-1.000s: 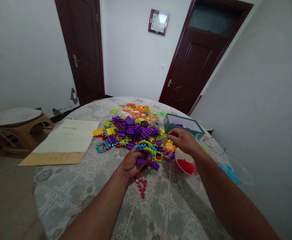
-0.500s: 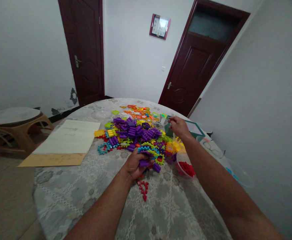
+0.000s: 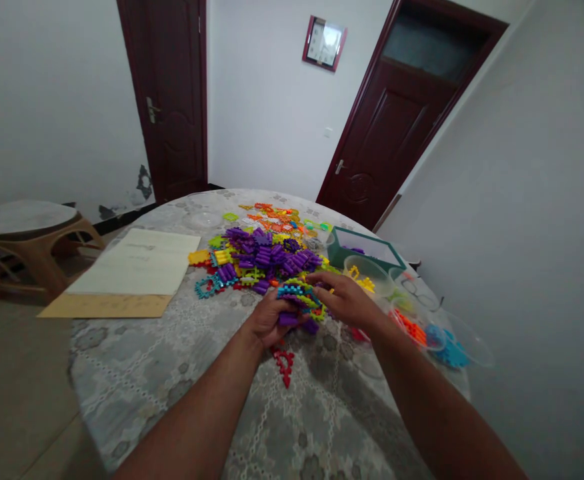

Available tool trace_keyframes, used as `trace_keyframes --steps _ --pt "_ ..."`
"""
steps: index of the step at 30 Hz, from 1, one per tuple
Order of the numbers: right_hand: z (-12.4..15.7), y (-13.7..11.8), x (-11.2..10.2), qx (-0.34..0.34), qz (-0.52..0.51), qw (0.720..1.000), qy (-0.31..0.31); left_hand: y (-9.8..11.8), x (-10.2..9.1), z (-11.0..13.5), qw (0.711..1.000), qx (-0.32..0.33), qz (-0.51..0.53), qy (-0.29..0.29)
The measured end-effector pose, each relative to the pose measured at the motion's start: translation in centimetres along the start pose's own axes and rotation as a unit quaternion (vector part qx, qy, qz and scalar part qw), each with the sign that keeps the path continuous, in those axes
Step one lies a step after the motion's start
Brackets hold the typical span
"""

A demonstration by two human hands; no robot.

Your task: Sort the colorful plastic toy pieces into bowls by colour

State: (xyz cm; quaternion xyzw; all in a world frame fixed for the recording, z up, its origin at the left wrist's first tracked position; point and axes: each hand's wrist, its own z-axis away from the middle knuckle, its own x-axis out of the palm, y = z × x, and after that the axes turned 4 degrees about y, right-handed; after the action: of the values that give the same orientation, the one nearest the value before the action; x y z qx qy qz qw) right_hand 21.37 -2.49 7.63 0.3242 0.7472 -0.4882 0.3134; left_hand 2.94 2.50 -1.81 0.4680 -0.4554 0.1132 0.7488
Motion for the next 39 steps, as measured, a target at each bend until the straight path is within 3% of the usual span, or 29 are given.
trace_keyframes --steps 4,7,12,19,23,29,35,39 --pt "0.4 -0.3 1.4 -0.012 0.014 1.0 0.011 -0.1 -0.1 0.1 1.0 -0.018 -0.004 -0.009" --pt "0.2 0.4 1.5 0.041 0.021 0.997 0.064 -0.1 -0.1 0.2 1.0 -0.017 -0.002 -0.014" --pt "1.1 1.0 0.0 0.165 -0.056 0.977 0.121 0.1 0.0 0.3 1.0 -0.016 0.0 0.007" --pt "5.8 1.4 -2.5 0.216 -0.119 0.962 0.119 0.3 0.3 0.1 0.999 0.003 -0.014 0.037" --pt "9.0 3.5 -5.2 0.265 -0.135 0.929 0.219 0.3 0.4 0.0 0.999 0.005 -0.02 0.05" --pt "14.1 7.9 -8.9 0.32 -0.156 0.838 0.413 0.3 0.2 -0.4 0.998 0.011 -0.02 0.063" --pt "18.6 9.9 -9.5 0.331 -0.176 0.793 0.48 0.4 0.4 -0.3 0.997 -0.003 -0.036 0.065" --pt "20.1 10.4 -9.3 0.342 -0.174 0.782 0.492 0.3 0.3 -0.3 0.998 -0.003 -0.036 0.056"
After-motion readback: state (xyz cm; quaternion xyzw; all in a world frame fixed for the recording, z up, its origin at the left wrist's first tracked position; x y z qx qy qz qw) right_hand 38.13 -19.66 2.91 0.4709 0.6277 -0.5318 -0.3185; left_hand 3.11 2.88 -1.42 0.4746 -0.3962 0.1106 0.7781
